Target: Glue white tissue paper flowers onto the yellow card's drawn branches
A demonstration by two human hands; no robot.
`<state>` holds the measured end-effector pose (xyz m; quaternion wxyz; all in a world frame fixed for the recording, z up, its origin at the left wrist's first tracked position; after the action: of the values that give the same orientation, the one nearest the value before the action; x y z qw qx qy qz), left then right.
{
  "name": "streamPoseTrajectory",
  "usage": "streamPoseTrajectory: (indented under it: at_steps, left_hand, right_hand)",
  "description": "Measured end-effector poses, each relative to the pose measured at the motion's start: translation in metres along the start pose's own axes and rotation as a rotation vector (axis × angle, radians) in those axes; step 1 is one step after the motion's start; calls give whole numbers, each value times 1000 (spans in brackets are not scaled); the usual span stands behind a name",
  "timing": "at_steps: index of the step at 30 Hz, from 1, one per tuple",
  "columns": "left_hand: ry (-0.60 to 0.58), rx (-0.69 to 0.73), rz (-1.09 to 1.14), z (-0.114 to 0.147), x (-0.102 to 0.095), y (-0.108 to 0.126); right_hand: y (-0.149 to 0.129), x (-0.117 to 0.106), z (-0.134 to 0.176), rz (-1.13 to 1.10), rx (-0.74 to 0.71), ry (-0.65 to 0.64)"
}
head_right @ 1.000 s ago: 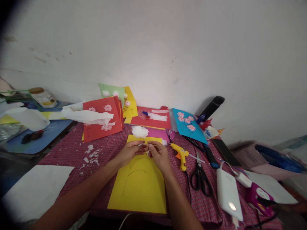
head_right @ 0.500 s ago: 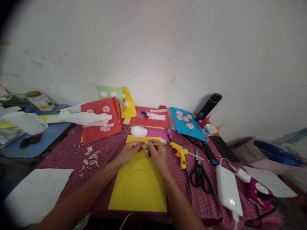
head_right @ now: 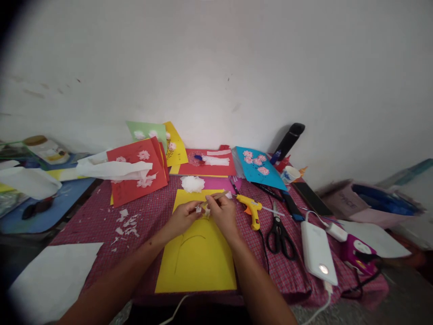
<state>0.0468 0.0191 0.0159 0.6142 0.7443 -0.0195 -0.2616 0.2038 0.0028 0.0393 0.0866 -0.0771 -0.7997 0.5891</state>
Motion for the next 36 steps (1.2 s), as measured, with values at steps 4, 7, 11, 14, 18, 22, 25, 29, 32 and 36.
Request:
streamPoseTrajectory:
  at_steps: [4,7,11,14,18,22,25,29,32,36]
  left_hand:
    - [-26,-15,-55,3,0,4]
    - [-84,-45,28,3,4,7]
    - [-106,-11,-59,-1,5,10]
    - [-90,85,-308,-6,2,13]
    - [-53,251,-589,-7,-2,21]
    - [-79,280,-747,-4,4,24]
    - [-129,251,-824,-2,16,22]
    - [-146,265,-847,-3,30,20]
    - [-115,264,-879,-5,35,18]
    - [-96,247,-889,-5,32,11]
  right_hand:
    - [-4,-1,-1,-69,17,-49]
    - [-6,-6,-3,-171,42,-198]
    - [-6,-13,-8,-156,5,-290]
    - [-9,-16,-13,-65,-53,-223]
    - [-25,-16,-13,97,-162,-181]
    - [-38,-18,-4,292,-164,-263]
    - [-38,-22,7,421,-137,-310]
    - [-32,-27,19,529,-155,-329]
    - [-28,-29,22,566,-166,-330]
    - [-19,-32,22,584,-162,-316]
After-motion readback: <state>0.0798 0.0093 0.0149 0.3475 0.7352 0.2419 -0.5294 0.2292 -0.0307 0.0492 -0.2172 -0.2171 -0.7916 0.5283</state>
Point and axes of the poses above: each hand's wrist, its own z-axis away from the middle knuckle, its own x-axis out of the palm, y = z × x, the point moved 3 cm from there along -z, towards the middle knuckle, and after that the axes turned 12 degrees about -z, right-handed, at the moved point
